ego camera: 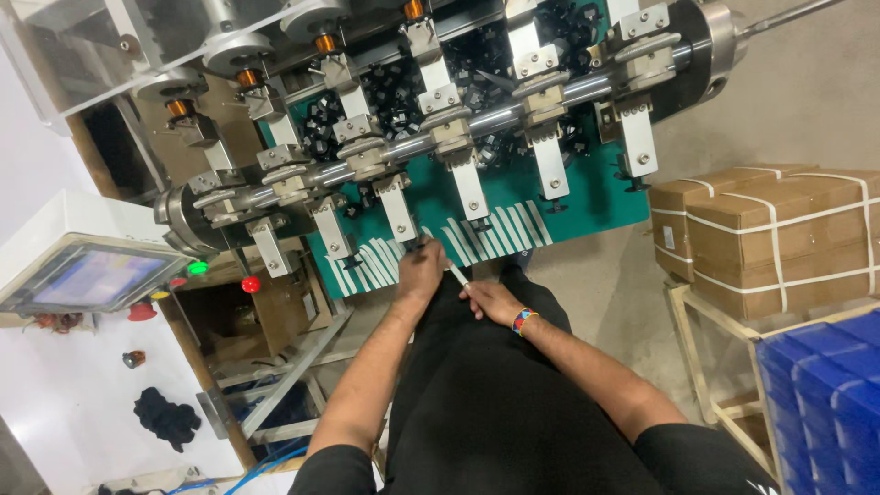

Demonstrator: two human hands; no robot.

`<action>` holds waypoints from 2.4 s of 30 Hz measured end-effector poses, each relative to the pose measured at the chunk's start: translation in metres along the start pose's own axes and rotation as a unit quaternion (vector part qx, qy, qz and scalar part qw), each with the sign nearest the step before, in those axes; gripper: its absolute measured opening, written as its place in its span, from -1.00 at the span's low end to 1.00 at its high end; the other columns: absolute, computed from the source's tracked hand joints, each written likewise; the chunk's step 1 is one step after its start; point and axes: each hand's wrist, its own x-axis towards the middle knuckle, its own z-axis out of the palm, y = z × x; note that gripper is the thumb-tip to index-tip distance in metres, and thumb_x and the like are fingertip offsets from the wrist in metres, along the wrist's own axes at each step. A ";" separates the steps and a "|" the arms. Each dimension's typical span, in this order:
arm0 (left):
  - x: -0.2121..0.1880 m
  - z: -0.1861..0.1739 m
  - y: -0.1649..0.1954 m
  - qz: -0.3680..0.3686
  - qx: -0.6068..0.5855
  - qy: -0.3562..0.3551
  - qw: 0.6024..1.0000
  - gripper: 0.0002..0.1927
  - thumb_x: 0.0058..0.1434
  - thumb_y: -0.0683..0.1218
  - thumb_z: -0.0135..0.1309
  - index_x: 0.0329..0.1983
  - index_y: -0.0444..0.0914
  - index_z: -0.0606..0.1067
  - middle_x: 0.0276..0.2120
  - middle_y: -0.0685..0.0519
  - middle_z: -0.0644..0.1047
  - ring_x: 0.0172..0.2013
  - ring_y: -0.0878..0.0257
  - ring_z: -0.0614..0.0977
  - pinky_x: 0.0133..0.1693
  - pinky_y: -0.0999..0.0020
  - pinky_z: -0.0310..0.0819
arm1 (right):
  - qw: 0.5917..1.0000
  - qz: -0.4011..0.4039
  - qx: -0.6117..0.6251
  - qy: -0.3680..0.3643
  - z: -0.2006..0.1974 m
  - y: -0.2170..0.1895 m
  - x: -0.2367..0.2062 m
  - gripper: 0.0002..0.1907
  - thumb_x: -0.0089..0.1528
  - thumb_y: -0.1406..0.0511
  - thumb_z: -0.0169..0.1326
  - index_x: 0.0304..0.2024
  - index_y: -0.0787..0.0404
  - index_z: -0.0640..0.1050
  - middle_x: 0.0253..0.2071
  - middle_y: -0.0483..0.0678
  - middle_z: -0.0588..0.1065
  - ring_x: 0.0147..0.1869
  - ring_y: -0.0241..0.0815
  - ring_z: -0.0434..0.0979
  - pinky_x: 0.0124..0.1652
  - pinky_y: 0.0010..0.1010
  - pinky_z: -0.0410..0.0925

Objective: The person sits at a multi-spool winding machine, handling small copper coil components and white strips. They place and remove parts from the machine stations, pull the red-handled lever to run the machine, and use scissors to trim material from a component.

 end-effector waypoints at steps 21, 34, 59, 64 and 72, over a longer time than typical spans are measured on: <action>-0.010 -0.003 -0.007 -0.158 -0.009 -0.161 0.974 -0.84 0.14 -0.10 0.30 -0.30 -0.25 0.57 -0.36 0.01 0.63 -0.22 0.12 0.69 -0.18 0.22 0.54 | 0.993 -0.017 -0.118 -0.019 0.008 -0.010 0.004 -0.61 0.33 0.09 0.04 0.03 0.23 0.55 -0.43 -0.07 0.52 -0.47 -0.33 0.51 -0.36 -0.42 0.42; 0.024 -0.010 0.004 -0.028 -0.248 0.146 0.957 -0.73 0.23 -0.22 0.24 -0.04 -0.37 0.51 -0.20 -0.11 0.57 -0.18 0.09 0.63 -0.14 0.23 0.56 | 0.969 0.173 -0.161 0.069 0.015 -0.027 0.044 -0.54 0.42 0.05 -0.11 -0.22 0.25 0.63 -0.29 0.12 0.58 -0.33 0.02 0.60 -0.22 -0.20 0.42; -0.225 -0.018 -0.007 -0.465 -0.431 0.009 0.773 -0.61 0.31 -0.02 -0.15 -0.18 -0.37 0.61 -0.29 -0.08 0.67 -0.31 0.13 0.58 -0.14 0.22 0.47 | 0.565 -0.451 -0.688 0.060 0.064 -0.125 0.027 -0.44 -0.01 0.30 0.13 0.07 0.24 0.45 -0.04 0.16 0.56 0.08 0.15 0.56 -0.09 -0.03 0.39; -0.222 -0.005 -0.006 -0.319 -0.415 0.026 0.852 -0.74 0.27 -0.12 0.04 -0.10 -0.37 0.61 -0.26 -0.01 0.69 -0.24 0.24 0.65 -0.12 0.33 0.54 | 0.752 -0.146 -0.641 -0.058 -0.011 -0.049 -0.034 -0.52 0.27 0.09 0.16 0.11 0.24 0.46 -0.10 0.21 0.54 0.03 0.25 0.53 0.00 -0.02 0.40; -0.196 0.016 -0.018 -0.346 -0.318 -0.030 0.883 -0.61 0.36 -0.02 0.04 0.17 -0.31 0.48 -0.06 -0.10 0.65 -0.07 0.17 0.64 -0.01 0.31 0.51 | 0.916 0.216 -0.339 0.007 -0.122 0.029 -0.144 -0.12 0.22 -0.35 -0.22 0.35 0.02 0.43 0.33 0.01 0.48 0.37 0.03 0.51 0.26 -0.08 0.39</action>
